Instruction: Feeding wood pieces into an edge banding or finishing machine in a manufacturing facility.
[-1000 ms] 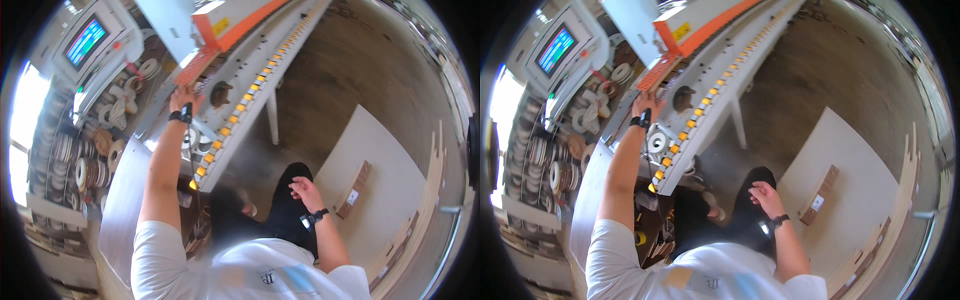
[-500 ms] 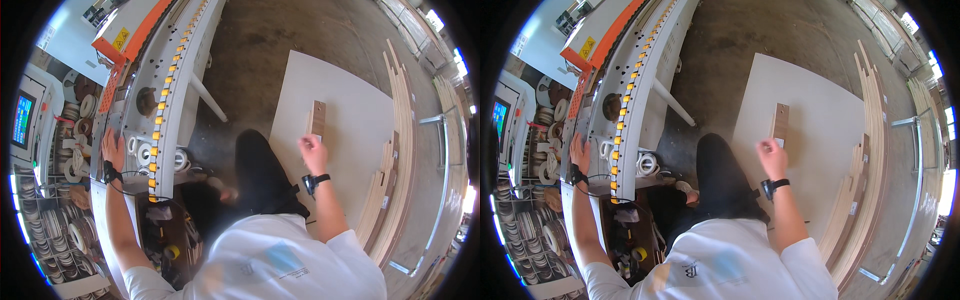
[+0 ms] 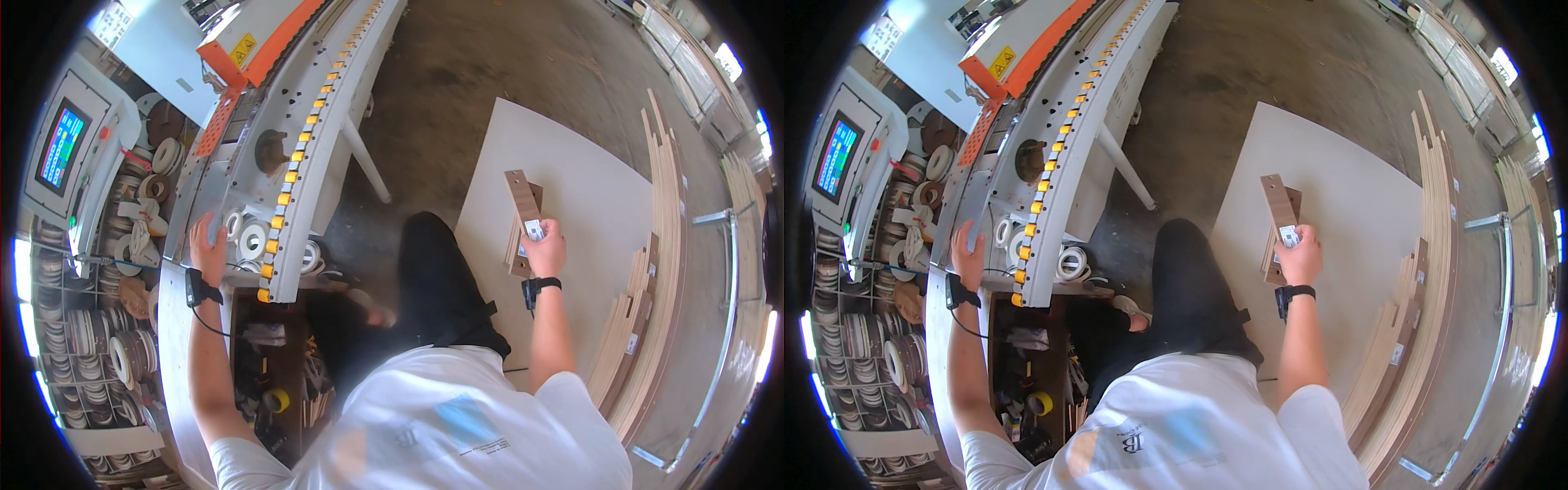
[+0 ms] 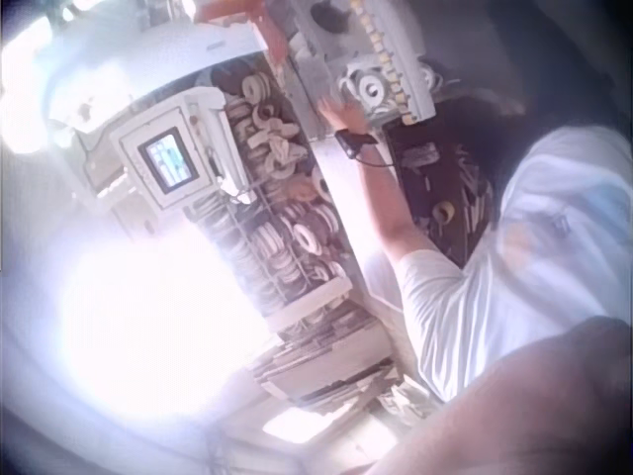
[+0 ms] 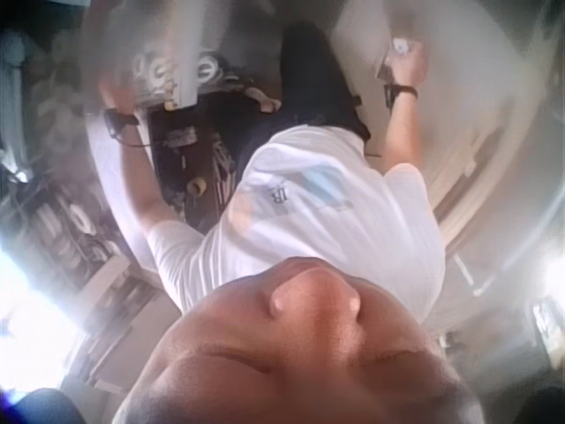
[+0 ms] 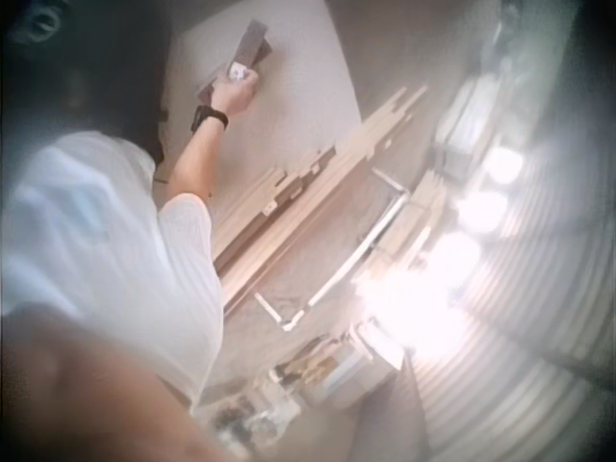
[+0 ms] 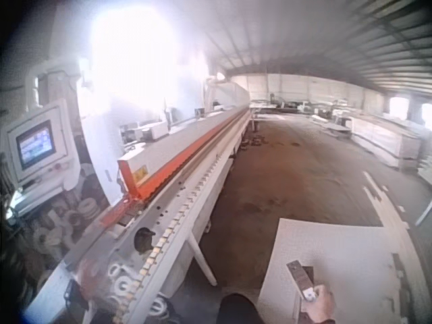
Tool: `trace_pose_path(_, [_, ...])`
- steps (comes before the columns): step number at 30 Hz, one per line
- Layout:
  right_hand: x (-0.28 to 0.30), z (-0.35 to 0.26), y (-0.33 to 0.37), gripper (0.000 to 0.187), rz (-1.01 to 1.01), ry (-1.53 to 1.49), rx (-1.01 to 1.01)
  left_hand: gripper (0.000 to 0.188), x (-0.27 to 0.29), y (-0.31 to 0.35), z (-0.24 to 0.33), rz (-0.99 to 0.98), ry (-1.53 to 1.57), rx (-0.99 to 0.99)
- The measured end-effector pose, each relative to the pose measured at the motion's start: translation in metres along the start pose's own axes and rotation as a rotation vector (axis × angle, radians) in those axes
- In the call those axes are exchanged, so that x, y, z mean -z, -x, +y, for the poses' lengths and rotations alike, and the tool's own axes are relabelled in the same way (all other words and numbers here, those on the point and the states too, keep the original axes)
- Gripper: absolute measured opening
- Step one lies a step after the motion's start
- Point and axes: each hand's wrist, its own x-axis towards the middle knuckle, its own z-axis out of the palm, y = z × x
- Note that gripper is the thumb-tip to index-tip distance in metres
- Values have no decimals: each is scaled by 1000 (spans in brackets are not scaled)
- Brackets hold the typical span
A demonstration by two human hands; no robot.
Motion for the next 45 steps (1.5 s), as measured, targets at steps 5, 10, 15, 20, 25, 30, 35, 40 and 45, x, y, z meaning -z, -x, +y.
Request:
trace_pose_path(5, [26,-78,6,36,170,-118,690,35,28,-10,121,57,59,-166])
trace_pose_path(10, [27,-180,23,25,192,-169,1107,56,30,-21,241,-29,111,-448])
trace_pose_path(15, [27,-241,49,11,197,-242,1386,69,19,-16,312,-106,36,-636])
trace_pose_path(20, [28,-239,43,14,218,-252,1420,62,21,-9,266,-153,-79,-498])
trace_pose_path(25, [26,-225,42,17,249,-274,1331,52,39,2,188,-260,-355,-284])
trace_pose_path(30, [24,-245,54,20,199,-303,1384,45,43,3,216,5,-168,-514])
trace_pose_path(35, [20,-256,67,26,104,-377,1443,21,49,7,229,-55,-160,-629])
trace_pose_path(40, [13,-257,72,43,15,-398,1393,19,49,9,224,35,-134,-709])
trace_pose_path(45, [0,-257,71,42,7,-341,1336,20,46,4,213,116,-133,-805])
